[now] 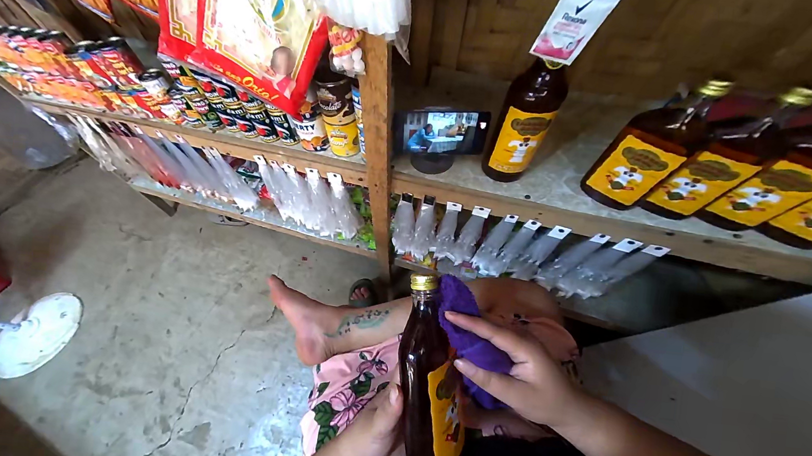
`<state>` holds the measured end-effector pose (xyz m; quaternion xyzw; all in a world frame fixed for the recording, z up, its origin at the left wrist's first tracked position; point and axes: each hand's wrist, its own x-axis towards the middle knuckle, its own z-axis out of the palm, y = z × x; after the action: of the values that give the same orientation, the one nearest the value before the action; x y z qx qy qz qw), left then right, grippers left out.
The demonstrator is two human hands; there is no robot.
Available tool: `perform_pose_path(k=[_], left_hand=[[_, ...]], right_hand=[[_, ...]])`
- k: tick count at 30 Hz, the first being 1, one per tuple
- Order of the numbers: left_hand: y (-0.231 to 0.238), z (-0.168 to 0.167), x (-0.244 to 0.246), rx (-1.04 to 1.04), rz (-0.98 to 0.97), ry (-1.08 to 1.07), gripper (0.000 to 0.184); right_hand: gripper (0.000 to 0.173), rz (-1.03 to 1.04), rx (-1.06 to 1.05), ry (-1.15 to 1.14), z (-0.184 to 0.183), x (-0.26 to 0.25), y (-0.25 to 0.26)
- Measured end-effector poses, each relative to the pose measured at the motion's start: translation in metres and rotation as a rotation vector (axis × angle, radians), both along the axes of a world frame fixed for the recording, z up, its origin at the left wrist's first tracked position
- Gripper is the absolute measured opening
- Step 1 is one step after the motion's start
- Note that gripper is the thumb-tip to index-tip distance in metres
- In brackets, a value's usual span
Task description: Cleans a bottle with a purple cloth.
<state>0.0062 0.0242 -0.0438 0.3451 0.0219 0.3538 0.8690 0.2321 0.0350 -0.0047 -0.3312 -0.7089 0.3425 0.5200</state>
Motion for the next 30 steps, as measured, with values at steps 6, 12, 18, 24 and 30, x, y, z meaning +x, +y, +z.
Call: perform_pose_path(k=[6,12,18,24,30], left_hand=[[-0.001,-0.001,0.000,-0.016,0.040,0.019,0.061],[-0.003,0.007,0.001,-0.090,0.033,0.105,0.050],[-0.013,0.019,0.003,-0.043,0.130,0.308,0.039],[-0.005,0.006,0.004,0.162,0.049,0.172,0.078],[-0.004,0.006,0.004,0.152,0.037,0.183,0.074]], right_hand=[[0.048,0.090,0.105,-0.182,0.002,0.001,-0.004],[0.036,0.273,0.392,-0.397,0.008,-0.007,-0.006],[0.033,0.151,0.631,-0.514,0.022,-0.009,0.004],[0.044,-0.153,0.573,-0.607,0.038,0.002,0.033],[0.046,0.011,0.452,-0.519,0.042,-0.005,0.034]])
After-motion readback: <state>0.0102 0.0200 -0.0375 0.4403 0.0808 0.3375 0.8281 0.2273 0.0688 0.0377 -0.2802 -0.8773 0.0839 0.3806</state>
